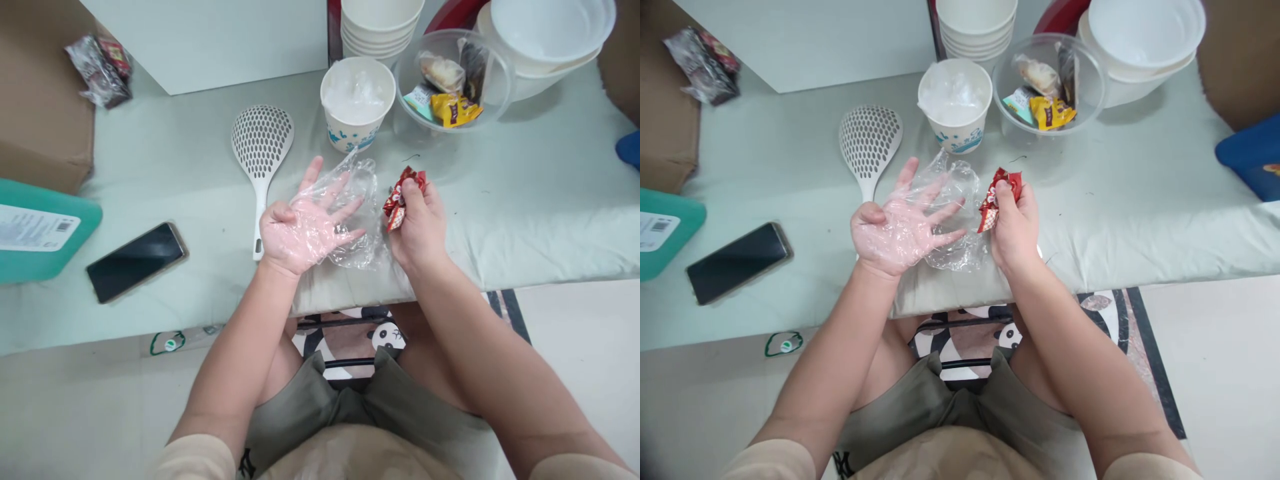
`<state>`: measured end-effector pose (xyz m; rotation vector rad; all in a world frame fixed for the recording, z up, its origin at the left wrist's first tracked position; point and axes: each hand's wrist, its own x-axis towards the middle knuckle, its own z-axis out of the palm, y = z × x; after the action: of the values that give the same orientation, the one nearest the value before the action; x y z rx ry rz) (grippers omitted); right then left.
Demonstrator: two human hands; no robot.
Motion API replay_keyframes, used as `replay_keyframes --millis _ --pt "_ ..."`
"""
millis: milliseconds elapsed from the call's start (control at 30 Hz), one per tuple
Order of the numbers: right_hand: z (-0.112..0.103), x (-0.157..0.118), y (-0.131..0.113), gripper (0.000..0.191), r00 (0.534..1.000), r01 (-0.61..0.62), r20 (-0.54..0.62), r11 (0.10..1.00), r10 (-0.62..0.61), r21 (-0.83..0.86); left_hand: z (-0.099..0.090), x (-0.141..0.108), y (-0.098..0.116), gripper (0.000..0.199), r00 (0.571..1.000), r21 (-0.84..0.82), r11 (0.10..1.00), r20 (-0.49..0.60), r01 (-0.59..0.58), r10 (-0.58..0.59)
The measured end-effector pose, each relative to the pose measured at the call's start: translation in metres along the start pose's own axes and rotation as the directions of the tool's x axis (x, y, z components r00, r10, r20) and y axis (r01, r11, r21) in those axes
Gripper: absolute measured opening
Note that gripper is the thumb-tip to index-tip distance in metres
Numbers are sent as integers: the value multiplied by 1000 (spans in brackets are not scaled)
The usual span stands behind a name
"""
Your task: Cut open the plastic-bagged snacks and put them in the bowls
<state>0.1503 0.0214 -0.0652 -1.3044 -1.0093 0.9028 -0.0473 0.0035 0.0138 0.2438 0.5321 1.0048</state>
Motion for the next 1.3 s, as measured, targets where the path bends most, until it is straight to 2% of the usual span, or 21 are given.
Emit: replay_keyframes --millis 100,200,300,433,467,533,600,700,767,833,867,933,967,1033,1100,1167,1233,1300 --pt "-6 3 -4 40 1000 14 0 1000 -14 2 -2 1 1 84 1000 -20 1000 4 -6 6" --pt "-10 2 -18 41 999 33 -15 999 -33 20 -2 2 2 85 1000 -33 999 2 -8 8" --pt "-17 1 -30 44 986 46 -162 994 -29 97 -2 2 3 88 1000 -40 999 -4 -7 7" --pt "-34 12 -42 35 914 167 -391 980 -112 110 -1 2 4 87 1000 -49 999 1 -2 2" --pt "-38 18 -49 30 891 211 -422 975 -165 65 0 1 5 86 1000 -50 999 4 -1 1" --pt "-43 31 -69 25 834 291 -452 948 -316 -127 0 1 5 84 1000 -48 999 8 -1 2" --pt "-43 49 -96 29 795 326 -369 853 -481 -408 1 0 5 84 1000 -42 999 8 -4 4" --pt "-33 83 -139 33 836 335 -131 685 -532 -647 1 0 5 88 1000 -31 1000 11 0 1" --pt "-24 108 -156 27 875 312 -17 592 -484 -743 1 1 6 89 1000 -29 1000 12 6 -5" --pt "-17 129 -162 10 933 268 109 460 -343 -846 0 1 6 89 1000 -33 999 16 9 -8" --pt "-15 137 -161 29 957 242 153 384 -248 -891 -1 1 7 89 1000 -37 999 17 10 -9" --pt "-16 148 -155 63 968 240 214 237 -131 -941 -2 2 8 89 1000 -40 999 18 12 -11" --pt "-19 150 -152 69 964 256 238 178 -115 -950 -2 2 9 89 1000 -39 999 17 13 -12" --pt "-25 149 -148 67 944 317 301 115 -135 -942 -2 3 9 88 1000 -32 999 19 15 -14" --pt "-30 145 -148 58 928 364 343 156 -147 -918 -2 3 9 87 1000 -28 1000 26 14 -13" --pt "-30 142 -148 43 933 359 332 274 -142 -892 -2 3 9 86 999 -29 999 31 14 -14" --pt "-29 144 -145 29 956 293 277 378 -97 -878 -2 3 8 86 999 -30 999 33 16 -15" --pt "-28 154 -133 26 969 229 246 432 -16 -872 -2 3 7 86 999 -24 1000 28 15 -15"
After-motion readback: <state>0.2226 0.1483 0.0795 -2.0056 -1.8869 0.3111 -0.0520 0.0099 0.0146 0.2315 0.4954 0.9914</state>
